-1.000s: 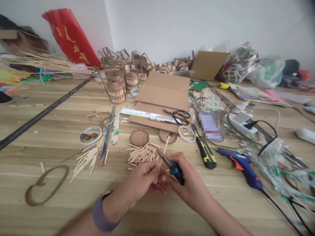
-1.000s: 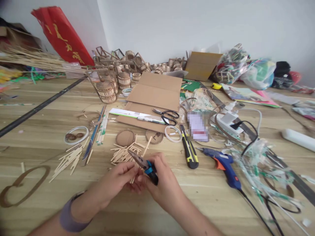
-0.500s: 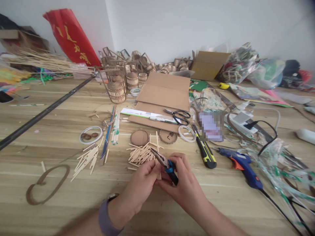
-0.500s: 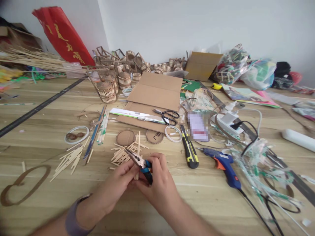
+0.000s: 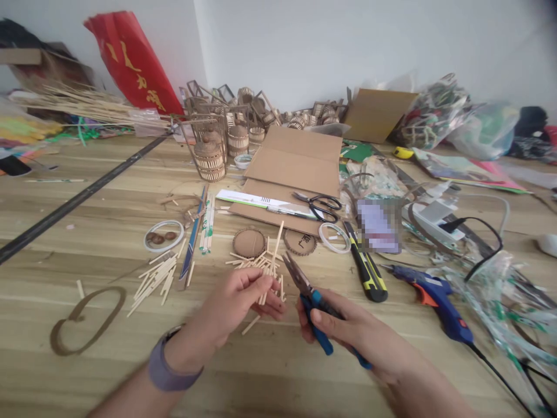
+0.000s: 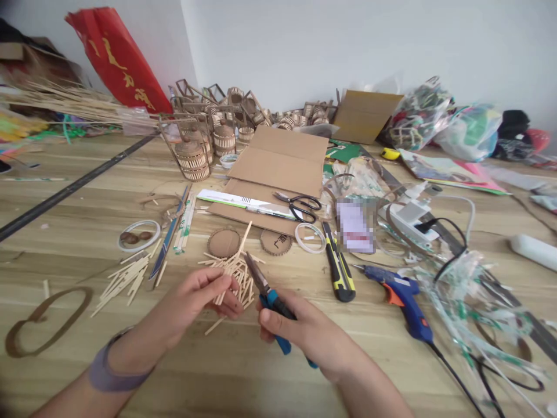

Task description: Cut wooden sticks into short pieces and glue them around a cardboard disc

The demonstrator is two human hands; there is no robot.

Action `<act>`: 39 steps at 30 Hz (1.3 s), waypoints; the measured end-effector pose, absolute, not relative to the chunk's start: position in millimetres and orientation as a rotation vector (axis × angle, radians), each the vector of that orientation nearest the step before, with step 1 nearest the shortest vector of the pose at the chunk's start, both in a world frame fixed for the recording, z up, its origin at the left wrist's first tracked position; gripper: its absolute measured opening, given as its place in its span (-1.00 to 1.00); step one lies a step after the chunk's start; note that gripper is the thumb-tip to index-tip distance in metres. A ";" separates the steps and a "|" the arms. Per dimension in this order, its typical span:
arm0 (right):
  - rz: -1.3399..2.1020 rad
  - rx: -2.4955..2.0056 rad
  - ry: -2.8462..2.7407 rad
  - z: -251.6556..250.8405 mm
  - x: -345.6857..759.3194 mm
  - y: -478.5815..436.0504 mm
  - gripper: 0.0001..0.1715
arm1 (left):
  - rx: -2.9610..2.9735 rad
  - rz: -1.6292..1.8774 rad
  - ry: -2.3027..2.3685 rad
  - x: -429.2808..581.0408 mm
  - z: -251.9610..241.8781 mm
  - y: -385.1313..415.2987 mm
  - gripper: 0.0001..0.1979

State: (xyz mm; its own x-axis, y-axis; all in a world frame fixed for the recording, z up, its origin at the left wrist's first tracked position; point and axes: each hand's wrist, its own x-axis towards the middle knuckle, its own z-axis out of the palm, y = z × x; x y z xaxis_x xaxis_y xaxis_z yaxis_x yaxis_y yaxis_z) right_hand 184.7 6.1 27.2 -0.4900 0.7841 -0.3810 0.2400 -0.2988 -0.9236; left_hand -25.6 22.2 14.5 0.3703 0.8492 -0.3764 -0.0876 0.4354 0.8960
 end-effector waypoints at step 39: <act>1.759 -1.252 -1.893 22.5 185.4 2.5 -0.30 | 0.912 0.478 0.824 -16.9 12.7 9.8 -0.54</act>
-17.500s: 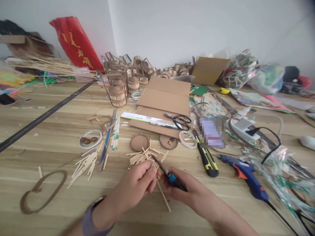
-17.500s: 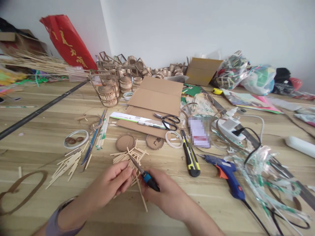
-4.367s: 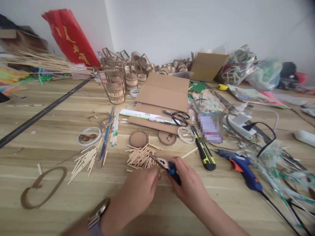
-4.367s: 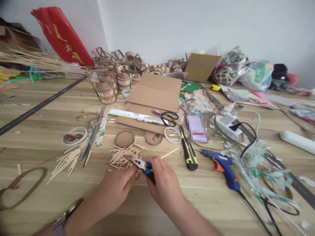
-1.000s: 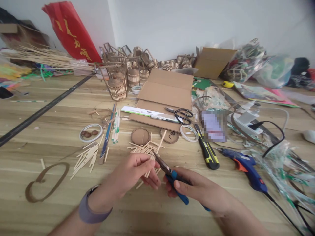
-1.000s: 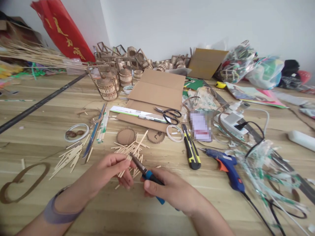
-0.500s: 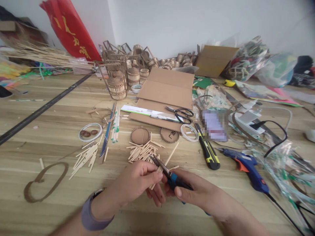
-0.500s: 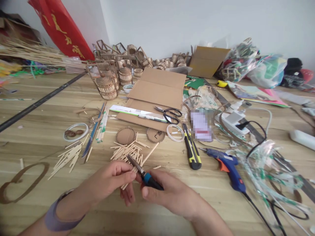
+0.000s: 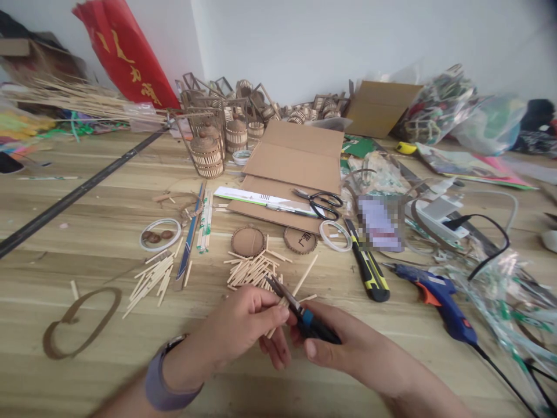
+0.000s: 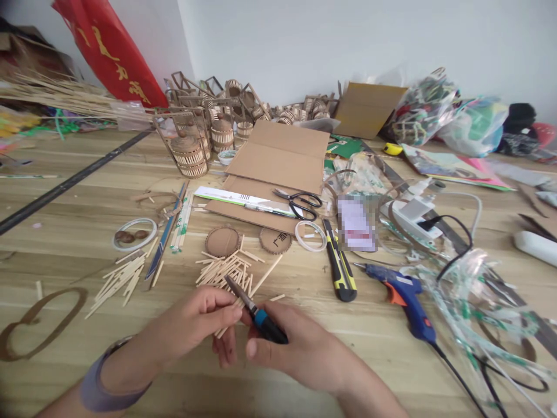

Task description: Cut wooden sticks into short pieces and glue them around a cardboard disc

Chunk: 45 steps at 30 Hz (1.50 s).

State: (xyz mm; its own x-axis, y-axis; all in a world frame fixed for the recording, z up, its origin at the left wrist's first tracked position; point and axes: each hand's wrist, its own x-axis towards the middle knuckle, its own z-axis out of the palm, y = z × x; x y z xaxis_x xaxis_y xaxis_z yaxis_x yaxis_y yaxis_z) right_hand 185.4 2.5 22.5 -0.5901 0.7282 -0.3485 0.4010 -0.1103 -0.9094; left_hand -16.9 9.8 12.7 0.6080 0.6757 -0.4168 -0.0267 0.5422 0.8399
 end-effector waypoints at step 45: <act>1.713 -1.246 -1.814 23.5 179.7 2.4 -0.44 | 1.075 0.480 0.925 -16.8 15.6 9.6 -0.55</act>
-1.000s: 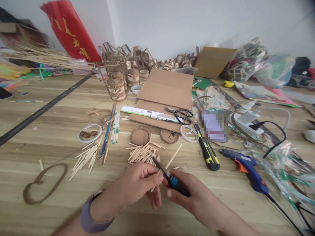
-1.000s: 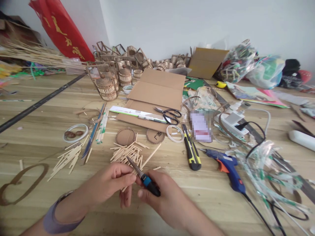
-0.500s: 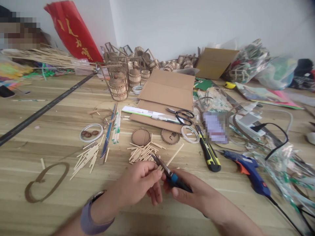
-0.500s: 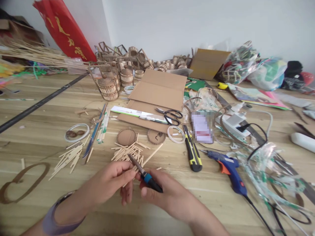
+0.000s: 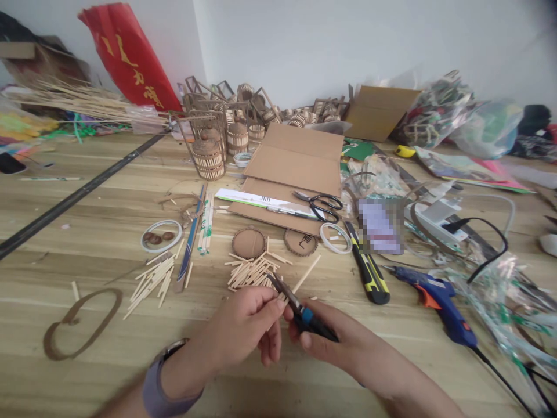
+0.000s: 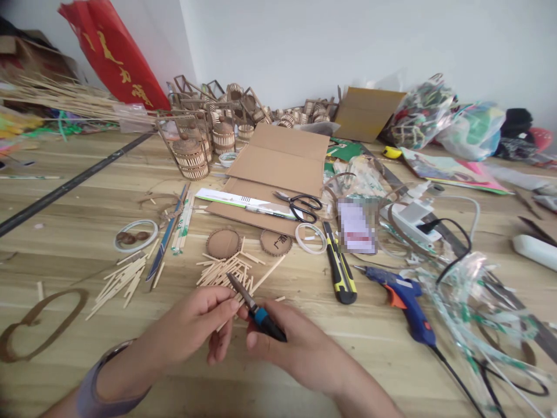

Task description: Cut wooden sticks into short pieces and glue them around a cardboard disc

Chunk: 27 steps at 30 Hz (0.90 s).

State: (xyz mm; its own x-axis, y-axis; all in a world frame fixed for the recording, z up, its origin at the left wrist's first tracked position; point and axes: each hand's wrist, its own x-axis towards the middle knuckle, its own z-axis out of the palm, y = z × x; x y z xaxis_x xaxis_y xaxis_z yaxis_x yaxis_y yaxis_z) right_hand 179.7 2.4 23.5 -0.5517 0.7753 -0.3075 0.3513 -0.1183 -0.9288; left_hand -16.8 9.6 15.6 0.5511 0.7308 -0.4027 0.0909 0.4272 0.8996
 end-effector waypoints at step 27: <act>1.417 -1.341 -1.883 17.9 186.3 6.4 -0.65 | 1.278 0.762 1.047 -25.2 21.0 14.4 -0.62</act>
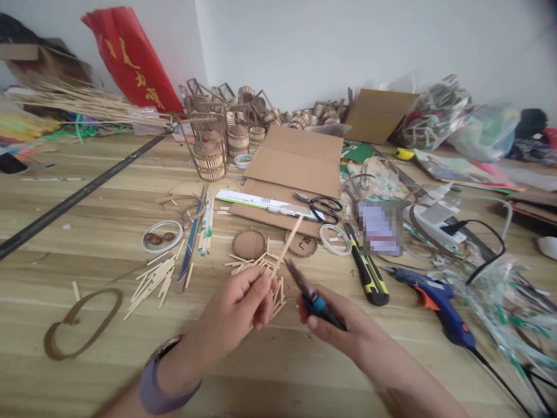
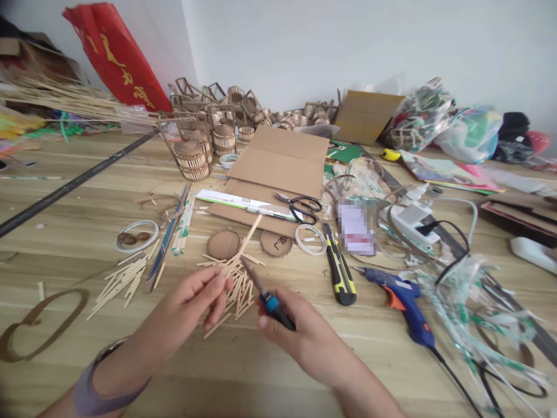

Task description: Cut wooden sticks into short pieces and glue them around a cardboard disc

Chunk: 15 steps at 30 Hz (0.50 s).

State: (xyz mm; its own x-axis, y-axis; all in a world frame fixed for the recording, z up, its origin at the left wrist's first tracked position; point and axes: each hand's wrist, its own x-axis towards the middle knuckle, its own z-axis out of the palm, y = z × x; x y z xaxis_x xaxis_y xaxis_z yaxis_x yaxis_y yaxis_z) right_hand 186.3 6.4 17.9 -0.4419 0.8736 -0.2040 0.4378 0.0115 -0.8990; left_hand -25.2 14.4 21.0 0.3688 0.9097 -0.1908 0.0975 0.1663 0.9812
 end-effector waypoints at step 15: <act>0.356 -1.380 -2.240 -13.7 179.5 7.1 -0.86 | 1.878 0.338 1.306 -8.1 7.6 5.8 -0.78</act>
